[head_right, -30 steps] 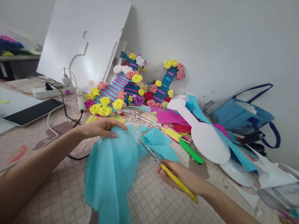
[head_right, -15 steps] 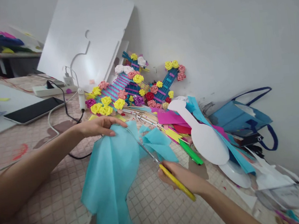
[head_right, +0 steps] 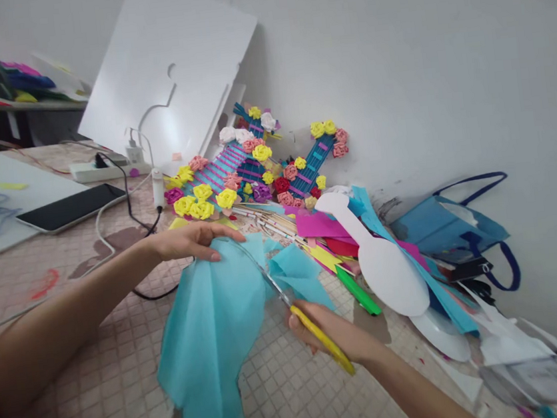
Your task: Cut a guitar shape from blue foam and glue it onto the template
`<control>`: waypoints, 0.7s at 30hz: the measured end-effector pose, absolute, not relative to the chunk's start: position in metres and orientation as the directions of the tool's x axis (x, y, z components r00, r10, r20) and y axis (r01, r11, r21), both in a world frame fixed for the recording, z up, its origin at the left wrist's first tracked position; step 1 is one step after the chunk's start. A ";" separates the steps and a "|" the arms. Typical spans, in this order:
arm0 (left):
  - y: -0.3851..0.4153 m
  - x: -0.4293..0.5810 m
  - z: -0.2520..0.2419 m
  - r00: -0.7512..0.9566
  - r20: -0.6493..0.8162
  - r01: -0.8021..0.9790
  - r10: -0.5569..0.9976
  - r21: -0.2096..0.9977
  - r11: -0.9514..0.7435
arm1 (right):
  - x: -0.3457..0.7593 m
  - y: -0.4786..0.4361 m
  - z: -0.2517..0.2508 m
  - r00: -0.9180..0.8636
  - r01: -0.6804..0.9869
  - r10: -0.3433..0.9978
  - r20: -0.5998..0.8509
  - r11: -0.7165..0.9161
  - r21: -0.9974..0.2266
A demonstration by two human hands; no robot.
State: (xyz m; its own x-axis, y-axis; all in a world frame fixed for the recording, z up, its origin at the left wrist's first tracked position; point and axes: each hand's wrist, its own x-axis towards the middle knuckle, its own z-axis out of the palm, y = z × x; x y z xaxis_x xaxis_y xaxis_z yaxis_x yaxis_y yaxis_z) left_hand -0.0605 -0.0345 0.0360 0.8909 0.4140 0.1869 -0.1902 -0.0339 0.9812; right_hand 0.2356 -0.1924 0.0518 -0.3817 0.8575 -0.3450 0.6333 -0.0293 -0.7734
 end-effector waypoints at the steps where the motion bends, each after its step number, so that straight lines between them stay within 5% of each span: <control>1: -0.034 -0.060 0.036 0.892 0.186 -0.190 0.413 0.981 -0.032 | 0.236 -0.192 0.051 -0.381 0.638 0.855 -0.351 -0.032 -0.769; 21: -0.035 -0.060 0.036 0.877 0.265 -0.216 0.400 0.963 -0.163 | 0.236 -0.189 0.044 -0.370 0.615 0.864 -0.341 -0.048 -0.787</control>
State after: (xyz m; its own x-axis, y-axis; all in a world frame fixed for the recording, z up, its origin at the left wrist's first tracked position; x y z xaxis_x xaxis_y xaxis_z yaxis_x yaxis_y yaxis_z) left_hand -0.0597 -0.0349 0.0362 0.8774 0.3999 0.2650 -0.2162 -0.1635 0.9626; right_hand 0.2359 -0.1893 0.0436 -0.3703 0.8639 -0.3413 0.6148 -0.0475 -0.7873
